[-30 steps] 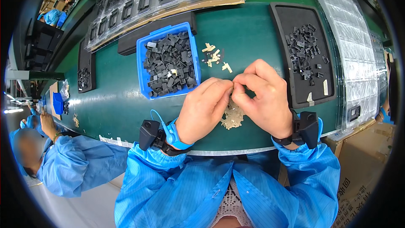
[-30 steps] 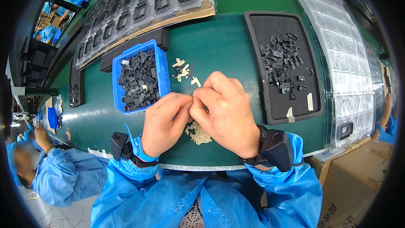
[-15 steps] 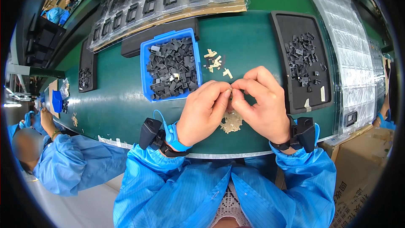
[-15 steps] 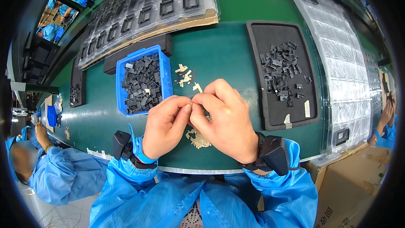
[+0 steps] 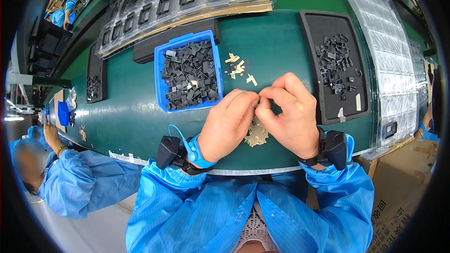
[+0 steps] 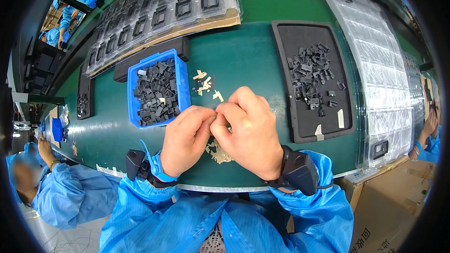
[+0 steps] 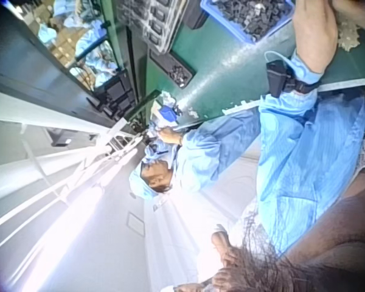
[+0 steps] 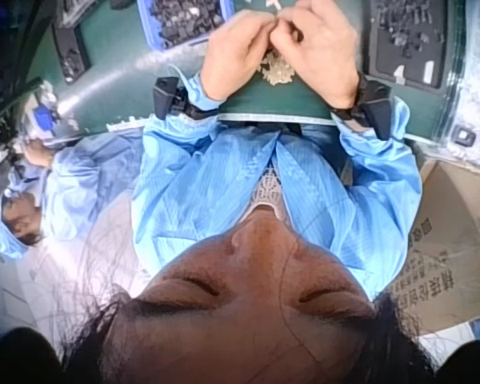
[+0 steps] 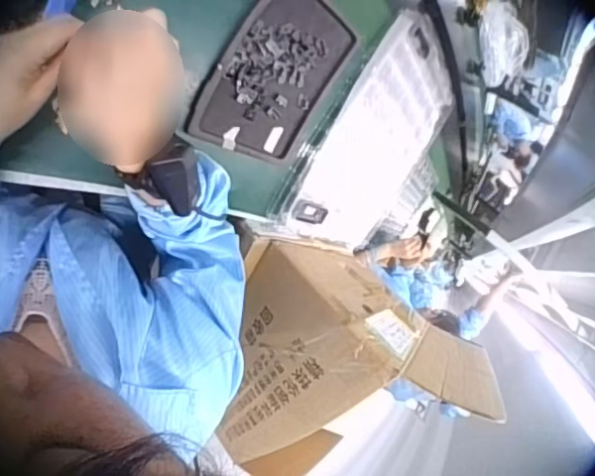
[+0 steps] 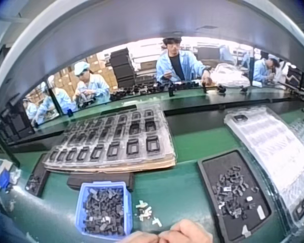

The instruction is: Assembling small plastic and metal parts at a factory workstation.

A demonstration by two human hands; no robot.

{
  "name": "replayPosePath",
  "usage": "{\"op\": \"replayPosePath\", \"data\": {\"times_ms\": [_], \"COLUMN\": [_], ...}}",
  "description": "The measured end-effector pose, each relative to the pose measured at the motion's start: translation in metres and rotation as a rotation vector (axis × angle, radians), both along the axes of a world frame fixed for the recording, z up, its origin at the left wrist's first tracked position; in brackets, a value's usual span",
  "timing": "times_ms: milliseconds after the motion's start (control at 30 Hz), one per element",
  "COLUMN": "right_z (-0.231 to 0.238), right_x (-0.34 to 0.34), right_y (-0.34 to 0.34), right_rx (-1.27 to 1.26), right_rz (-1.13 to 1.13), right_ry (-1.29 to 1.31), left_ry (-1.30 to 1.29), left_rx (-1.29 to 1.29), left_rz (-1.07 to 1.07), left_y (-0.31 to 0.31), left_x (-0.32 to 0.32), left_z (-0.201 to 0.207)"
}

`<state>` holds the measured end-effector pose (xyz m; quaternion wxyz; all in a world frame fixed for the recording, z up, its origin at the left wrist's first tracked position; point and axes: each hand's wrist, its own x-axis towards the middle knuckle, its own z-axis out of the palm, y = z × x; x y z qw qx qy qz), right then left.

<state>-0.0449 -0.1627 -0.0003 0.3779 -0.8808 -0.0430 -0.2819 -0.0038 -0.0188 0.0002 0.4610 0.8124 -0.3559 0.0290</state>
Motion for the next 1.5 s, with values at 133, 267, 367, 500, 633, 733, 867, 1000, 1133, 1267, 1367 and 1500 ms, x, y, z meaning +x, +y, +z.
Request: {"op": "replayPosePath", "data": {"times_ms": [133, 267, 367, 500, 633, 733, 867, 1000, 1133, 1267, 1367, 1500], "right_z": [-0.001, 0.009, 0.018, 0.023, 0.016, 0.016, 0.014, 0.01, 0.006, 0.01, 0.008, 0.002], "right_x": [0.001, 0.002, 0.002, 0.004, 0.006, 0.009, 0.009, 0.011, 0.013, 0.011, 0.01, 0.003], "right_y": [-0.003, -0.021, -0.031, -0.029, -0.026, -0.024, -0.025, -0.026, -0.026, -0.023, -0.02, -0.008], "right_rx": [0.054, 0.1, 0.047, 0.122, 0.086, 0.074, -0.021, -0.038, -0.066, -0.075, 0.037, 0.336], "right_rz": [-0.016, 0.088, 0.318, 0.383, 0.357, 0.365, 0.407, 0.421, 0.484, 0.469, 0.427, 0.452], "right_ry": [0.012, 0.266, 0.587, 0.674, 0.272, 0.057, -0.082, -0.117, -0.14, -0.151, -0.174, -0.1], "left_ry": [0.042, 0.703, 0.918, 1.16, 1.327, 1.417, 1.504, 1.578, 1.61, 1.565, 1.327, 0.534], "left_rx": [0.062, -0.199, -0.345, -0.354, -0.413, -0.461, -0.477, -0.476, -0.463, -0.425, -0.371, -0.488], "left_rz": [-0.038, -0.033, -0.073, -0.134, -0.217, -0.294, -0.313, -0.424, -0.471, -0.451, -0.285, -0.14], "left_y": [0.005, 0.012, 0.013, 0.019, 0.02, 0.023, 0.024, 0.027, 0.025, 0.025, 0.021, 0.019], "left_x": [0.002, 0.003, 0.004, 0.01, 0.014, 0.016, 0.016, 0.018, 0.018, 0.016, 0.01, 0.003], "left_z": [0.003, 0.006, 0.014, 0.019, 0.02, 0.02, 0.02, 0.017, 0.017, 0.023, 0.022, 0.01]}}
